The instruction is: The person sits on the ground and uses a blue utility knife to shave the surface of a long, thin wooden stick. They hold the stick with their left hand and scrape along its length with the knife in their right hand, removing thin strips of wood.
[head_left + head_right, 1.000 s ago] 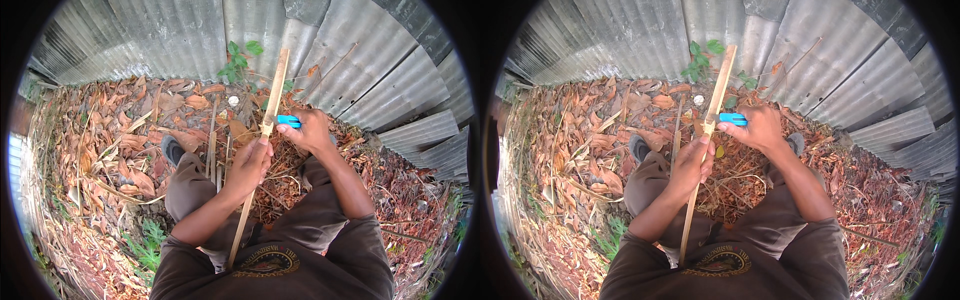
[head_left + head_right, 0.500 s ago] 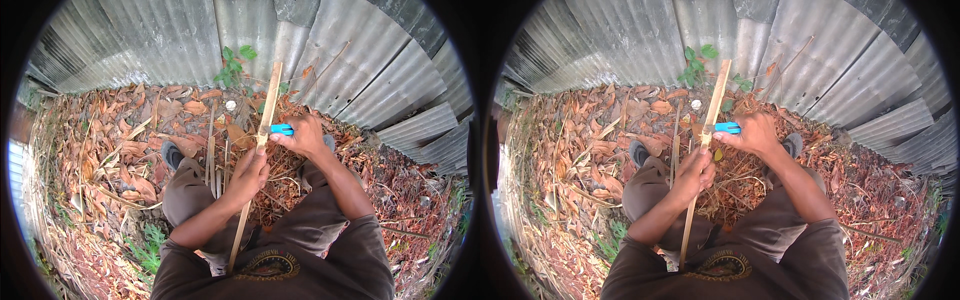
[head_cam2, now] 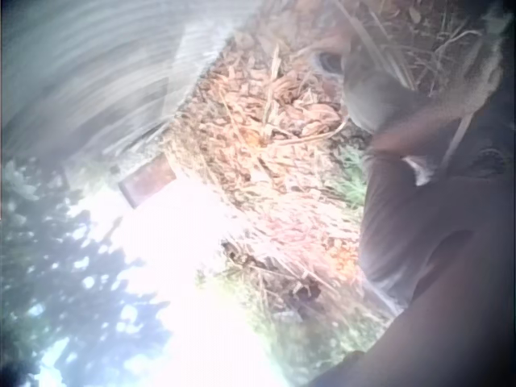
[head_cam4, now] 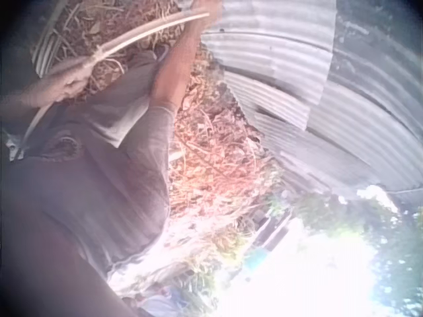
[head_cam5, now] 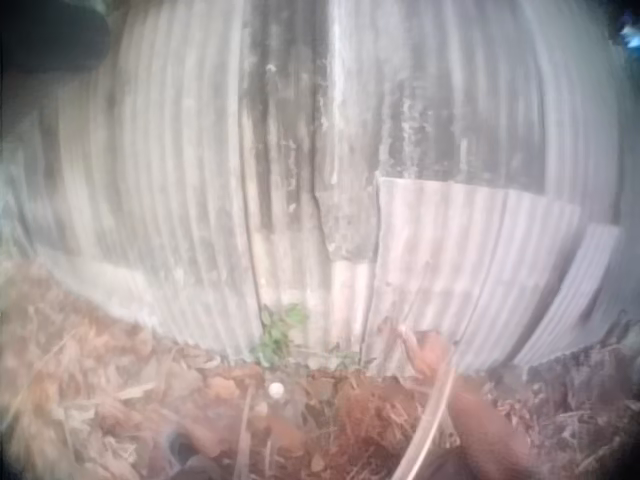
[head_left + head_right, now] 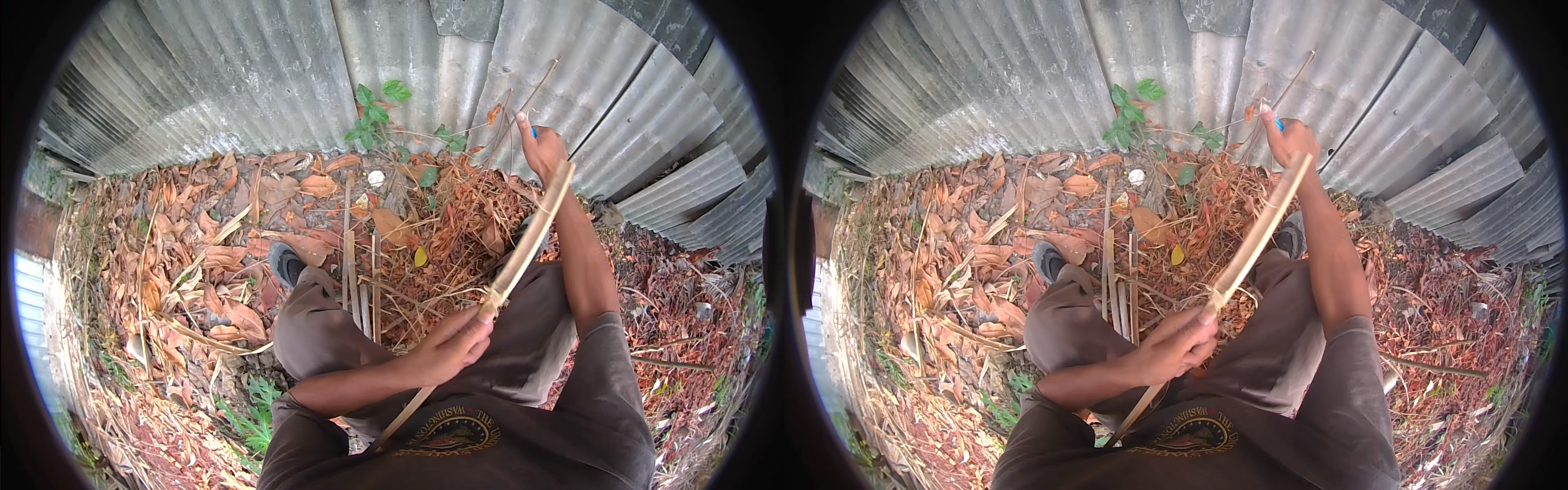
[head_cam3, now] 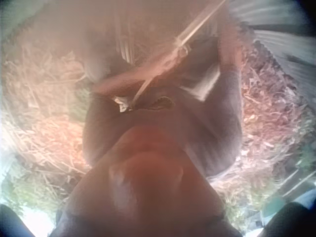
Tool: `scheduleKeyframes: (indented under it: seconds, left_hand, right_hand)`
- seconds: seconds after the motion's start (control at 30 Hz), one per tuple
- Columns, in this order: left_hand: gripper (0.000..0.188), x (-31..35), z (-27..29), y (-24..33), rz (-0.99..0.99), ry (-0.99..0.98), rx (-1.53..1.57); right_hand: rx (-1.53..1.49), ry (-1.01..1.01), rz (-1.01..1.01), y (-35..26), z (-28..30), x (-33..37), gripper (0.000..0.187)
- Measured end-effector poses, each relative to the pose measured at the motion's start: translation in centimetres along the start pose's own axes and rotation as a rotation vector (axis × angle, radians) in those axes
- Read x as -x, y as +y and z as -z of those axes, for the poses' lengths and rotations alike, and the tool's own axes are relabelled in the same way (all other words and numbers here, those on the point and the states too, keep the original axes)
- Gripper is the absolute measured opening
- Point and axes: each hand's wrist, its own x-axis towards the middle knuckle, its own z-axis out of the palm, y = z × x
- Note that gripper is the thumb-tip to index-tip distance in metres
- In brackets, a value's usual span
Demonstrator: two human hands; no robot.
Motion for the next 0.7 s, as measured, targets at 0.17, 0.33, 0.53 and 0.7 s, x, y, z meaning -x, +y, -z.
scheduleKeyframes:
  seconds: [0.17, 0.33, 0.53, 0.7]
  left_hand:
    - [0.036, -1.1, 4.5, -0.9, 0.018, 0.213, 0.113]
    - [0.034, -1.7, 6.3, 1.1, -0.034, 0.431, 0.26]
    - [0.033, -1.7, 6.2, 1.0, -0.055, 0.409, 0.185]
    - [0.033, -1.3, 4.9, 0.8, -0.03, 0.405, 0.075]
  right_hand:
    - [-0.029, -0.01, 0.032, 2.1, 0.9, 2.0, 0.081]
    - [-0.135, -0.18, 0.456, -2.9, 2.1, 7.5, 0.068]
    - [0.004, -0.242, 0.755, -7.5, 2.0, 12.8, 0.068]
    - [0.068, -0.142, 0.628, -6.4, 1.4, 10.1, 0.059]
